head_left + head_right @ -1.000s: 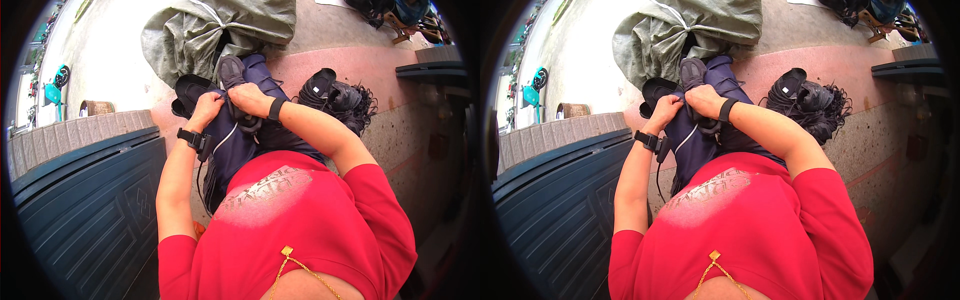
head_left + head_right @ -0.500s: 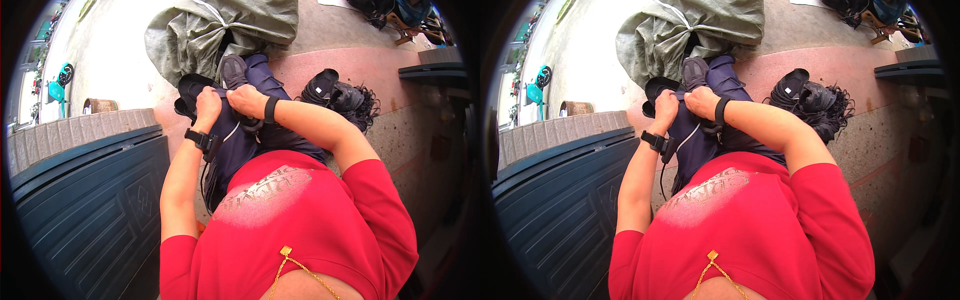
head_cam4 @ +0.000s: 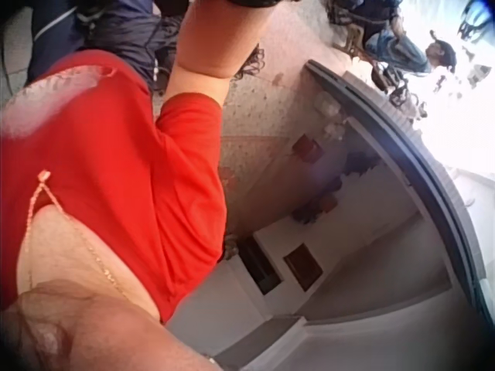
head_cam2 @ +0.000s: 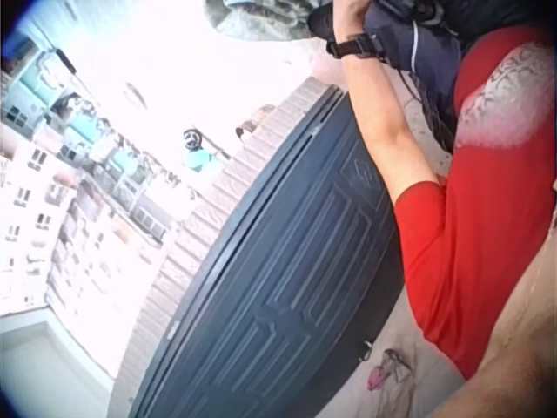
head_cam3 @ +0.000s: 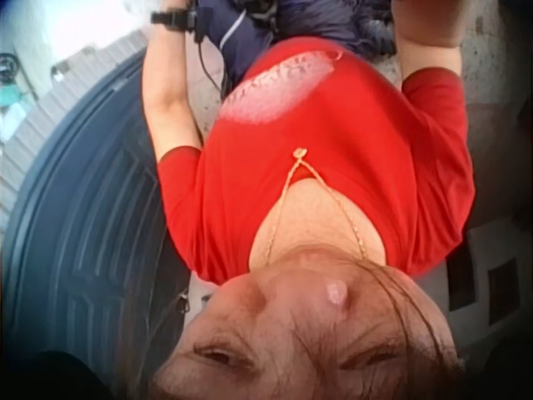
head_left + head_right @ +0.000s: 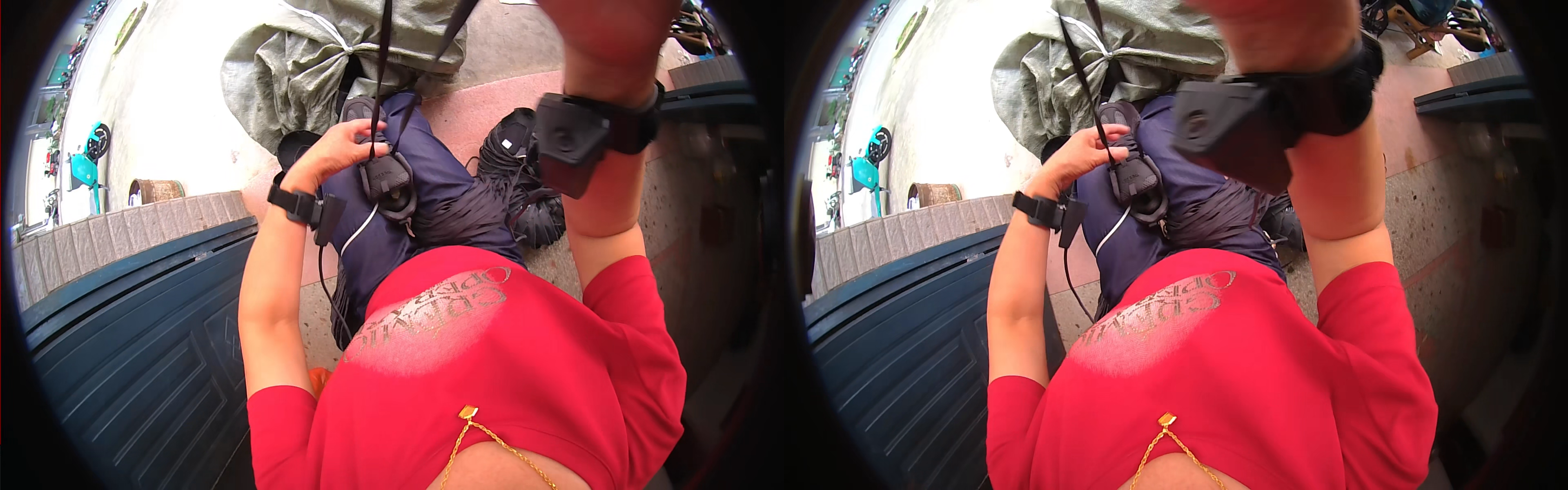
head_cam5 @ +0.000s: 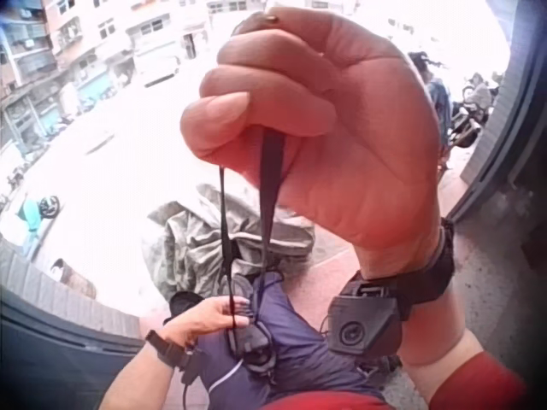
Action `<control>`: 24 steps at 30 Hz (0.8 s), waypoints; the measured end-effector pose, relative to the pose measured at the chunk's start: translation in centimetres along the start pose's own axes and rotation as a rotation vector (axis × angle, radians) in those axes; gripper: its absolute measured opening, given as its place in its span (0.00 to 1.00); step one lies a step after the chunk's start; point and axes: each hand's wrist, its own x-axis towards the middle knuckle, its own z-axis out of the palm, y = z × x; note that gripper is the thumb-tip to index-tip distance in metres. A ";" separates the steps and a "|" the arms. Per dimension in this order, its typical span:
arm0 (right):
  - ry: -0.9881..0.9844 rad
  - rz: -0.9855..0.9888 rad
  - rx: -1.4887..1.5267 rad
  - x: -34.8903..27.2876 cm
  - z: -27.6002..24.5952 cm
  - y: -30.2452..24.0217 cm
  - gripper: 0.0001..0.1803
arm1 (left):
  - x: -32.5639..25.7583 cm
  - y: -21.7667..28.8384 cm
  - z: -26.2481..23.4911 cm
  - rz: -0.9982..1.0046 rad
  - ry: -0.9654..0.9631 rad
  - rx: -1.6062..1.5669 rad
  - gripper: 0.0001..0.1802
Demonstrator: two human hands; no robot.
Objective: Threading laces and adjusting components of a black sneaker.
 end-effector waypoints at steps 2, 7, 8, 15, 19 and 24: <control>0.089 0.020 -0.245 0.2 -0.1 0.3 0.15 | -0.5 2.4 -0.1 -0.022 -0.128 0.097 0.23; 0.497 -0.020 -0.907 -1.7 -0.7 -0.3 0.11 | -1.9 3.6 -1.7 0.204 -0.138 -0.198 0.11; 0.522 -0.060 -0.618 -3.2 -0.7 -1.7 0.09 | -2.7 2.6 -3.8 0.240 -0.013 -0.396 0.10; 1.219 -0.149 -0.433 -18.7 -10.0 -7.4 0.11 | -11.8 -10.2 -20.4 0.346 0.611 -1.225 0.06; 1.131 0.545 -1.013 -19.1 -9.3 4.9 0.14 | -10.0 -10.8 -15.1 -0.075 0.722 -0.951 0.03; 0.862 0.979 -0.902 -21.6 -9.1 16.0 0.11 | -4.6 -8.4 -4.6 -0.251 0.369 -0.715 0.15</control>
